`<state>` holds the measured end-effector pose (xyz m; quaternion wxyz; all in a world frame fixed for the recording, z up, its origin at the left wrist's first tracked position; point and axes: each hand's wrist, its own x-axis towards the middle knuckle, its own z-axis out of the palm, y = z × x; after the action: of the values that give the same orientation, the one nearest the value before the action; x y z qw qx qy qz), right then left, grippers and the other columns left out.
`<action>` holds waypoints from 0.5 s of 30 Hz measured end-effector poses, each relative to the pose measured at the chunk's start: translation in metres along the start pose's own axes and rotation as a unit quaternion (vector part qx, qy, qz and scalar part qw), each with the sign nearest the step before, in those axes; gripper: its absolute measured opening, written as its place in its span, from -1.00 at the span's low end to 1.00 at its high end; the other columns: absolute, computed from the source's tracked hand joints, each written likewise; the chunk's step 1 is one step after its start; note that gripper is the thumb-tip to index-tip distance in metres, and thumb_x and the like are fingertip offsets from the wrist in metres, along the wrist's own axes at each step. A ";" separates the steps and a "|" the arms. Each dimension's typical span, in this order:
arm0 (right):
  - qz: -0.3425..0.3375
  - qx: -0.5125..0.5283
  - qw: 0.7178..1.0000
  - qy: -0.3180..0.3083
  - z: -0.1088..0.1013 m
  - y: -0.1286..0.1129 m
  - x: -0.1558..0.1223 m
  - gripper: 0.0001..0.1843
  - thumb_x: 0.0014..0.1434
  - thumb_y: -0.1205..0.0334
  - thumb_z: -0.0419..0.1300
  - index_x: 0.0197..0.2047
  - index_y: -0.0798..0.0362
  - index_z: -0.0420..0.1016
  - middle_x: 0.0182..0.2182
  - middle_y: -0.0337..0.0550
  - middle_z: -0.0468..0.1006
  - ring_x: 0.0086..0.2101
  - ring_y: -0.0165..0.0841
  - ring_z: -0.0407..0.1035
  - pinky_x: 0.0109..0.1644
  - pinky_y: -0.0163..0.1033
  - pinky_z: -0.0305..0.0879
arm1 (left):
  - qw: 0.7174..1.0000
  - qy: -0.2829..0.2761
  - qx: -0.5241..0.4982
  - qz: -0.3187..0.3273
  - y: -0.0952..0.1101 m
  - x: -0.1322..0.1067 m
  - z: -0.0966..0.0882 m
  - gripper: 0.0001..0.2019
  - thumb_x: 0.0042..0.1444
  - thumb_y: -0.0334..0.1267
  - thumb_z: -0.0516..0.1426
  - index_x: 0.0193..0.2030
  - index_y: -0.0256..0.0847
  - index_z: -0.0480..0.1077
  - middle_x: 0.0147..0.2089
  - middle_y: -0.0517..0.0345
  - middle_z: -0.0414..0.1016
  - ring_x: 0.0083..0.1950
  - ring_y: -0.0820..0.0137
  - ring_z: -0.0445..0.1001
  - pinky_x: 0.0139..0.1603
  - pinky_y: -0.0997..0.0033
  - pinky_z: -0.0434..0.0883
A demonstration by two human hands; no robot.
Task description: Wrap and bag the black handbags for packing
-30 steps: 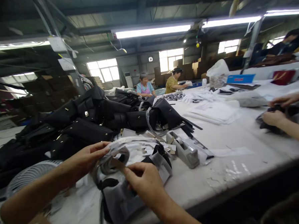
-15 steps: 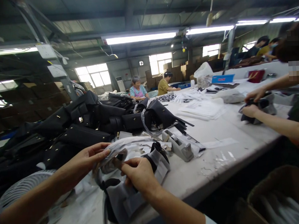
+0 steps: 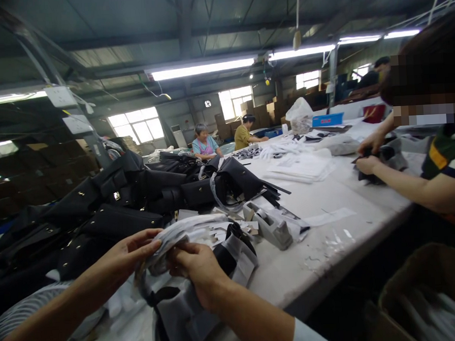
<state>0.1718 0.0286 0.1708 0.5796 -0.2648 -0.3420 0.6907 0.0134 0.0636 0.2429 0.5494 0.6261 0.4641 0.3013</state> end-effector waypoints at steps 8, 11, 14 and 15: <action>0.044 0.131 0.989 -0.049 -0.002 -0.010 -0.010 -0.82 0.01 0.32 0.30 -0.25 0.09 0.64 -0.21 -0.15 0.58 -0.18 -0.35 0.39 -0.05 -0.26 0.31 | 1.000 -0.001 0.008 0.018 -0.003 -0.004 -0.001 -0.48 0.04 0.01 0.31 0.10 -0.14 0.41 -0.13 0.07 0.62 -0.11 0.20 0.56 -0.13 0.36 0.43; 0.035 0.095 0.995 -0.013 0.003 -0.011 -0.012 -0.71 0.04 0.09 0.37 -0.20 0.07 0.63 -0.23 -0.13 0.57 -0.20 -0.32 0.38 -0.13 -0.28 0.31 | 1.000 0.005 0.009 0.027 -0.006 -0.003 0.004 -0.52 0.02 0.06 0.31 -0.01 -0.17 0.41 -0.24 0.10 0.60 -0.20 0.23 0.56 -0.24 0.40 0.41; 0.024 0.033 0.998 0.044 0.007 -0.008 -0.011 -0.64 -0.04 -0.06 0.43 -0.31 0.05 0.61 -0.34 -0.17 0.54 -0.28 -0.34 0.37 -0.25 -0.34 0.24 | 0.997 0.050 0.003 0.060 -0.012 -0.002 0.008 -0.52 -0.04 0.06 0.34 -0.10 -0.18 0.35 -0.07 0.03 0.55 -0.17 0.21 0.55 -0.22 0.38 0.42; 0.021 0.019 0.998 0.057 0.008 -0.006 -0.011 -0.64 -0.06 -0.07 0.44 -0.35 0.05 0.60 -0.37 -0.20 0.53 -0.29 -0.35 0.36 -0.27 -0.35 0.22 | 0.995 0.069 -0.003 0.065 -0.015 -0.001 0.008 -0.49 -0.06 0.06 0.35 -0.08 -0.18 0.33 0.01 -0.01 0.51 -0.12 0.19 0.55 -0.18 0.36 0.43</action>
<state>0.1715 0.0174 0.1798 0.5881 -0.3003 -0.2896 0.6929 0.0166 0.0583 0.2271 0.4968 0.6314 0.4582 0.3802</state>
